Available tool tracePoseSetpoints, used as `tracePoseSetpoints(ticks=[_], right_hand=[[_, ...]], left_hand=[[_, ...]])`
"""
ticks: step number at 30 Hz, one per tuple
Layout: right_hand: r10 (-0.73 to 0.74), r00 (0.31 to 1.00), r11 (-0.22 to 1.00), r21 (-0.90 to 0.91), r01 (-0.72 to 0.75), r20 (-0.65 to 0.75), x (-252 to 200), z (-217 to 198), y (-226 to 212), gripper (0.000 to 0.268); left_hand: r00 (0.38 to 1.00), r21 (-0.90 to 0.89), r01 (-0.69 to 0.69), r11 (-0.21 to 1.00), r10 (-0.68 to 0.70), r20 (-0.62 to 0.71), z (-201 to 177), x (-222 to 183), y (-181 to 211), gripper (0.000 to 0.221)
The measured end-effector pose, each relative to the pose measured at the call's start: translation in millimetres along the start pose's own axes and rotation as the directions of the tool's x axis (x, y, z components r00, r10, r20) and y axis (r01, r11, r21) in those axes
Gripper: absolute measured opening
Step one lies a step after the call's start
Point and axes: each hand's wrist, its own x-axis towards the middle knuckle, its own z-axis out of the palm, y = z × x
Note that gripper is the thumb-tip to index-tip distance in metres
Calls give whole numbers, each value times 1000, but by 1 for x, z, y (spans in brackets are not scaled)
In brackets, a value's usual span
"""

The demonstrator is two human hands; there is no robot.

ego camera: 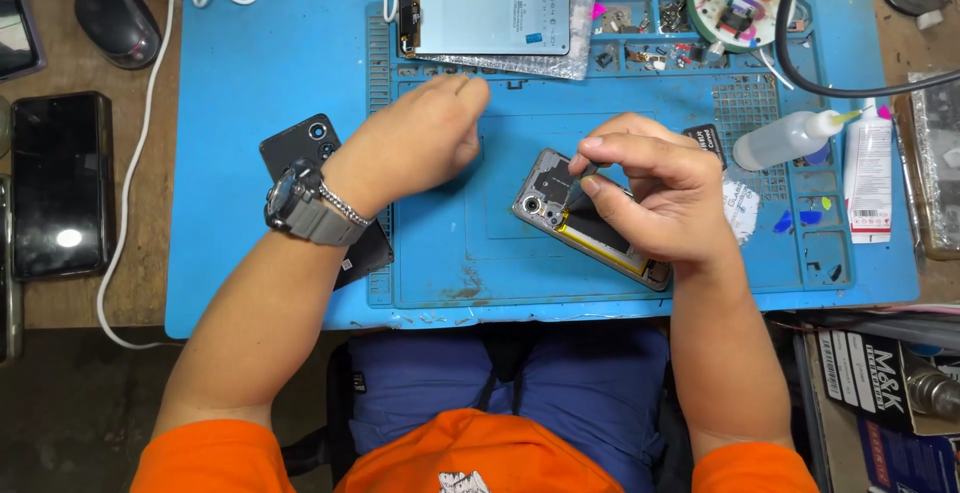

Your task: A person is disassembling a mobile phone using a screwdriver and prying tools to remove the back cover and internal components.

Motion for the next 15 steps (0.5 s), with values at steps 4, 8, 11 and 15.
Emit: tracePoseSetpoints(ticks=[4,8,11,15], right_hand=[[-29,1000,999,-16,29,-10,0,1,-1,36],[-70,997,996,-64,68,-35,2,4,-4,33],[-94,995,995,-48,92,-39,5,8,-8,31],[-97,994,995,-40,95,-49,2,4,-4,29]], left_hand=[[1000,100,8,995,-6,-27,1,2,-3,11],[999,133,-11,991,15,-34,-2,2,4,21],[999,132,-3,991,7,-32,-4,0,6,22],[997,135,-36,990,45,-62,-8,-3,7,17]])
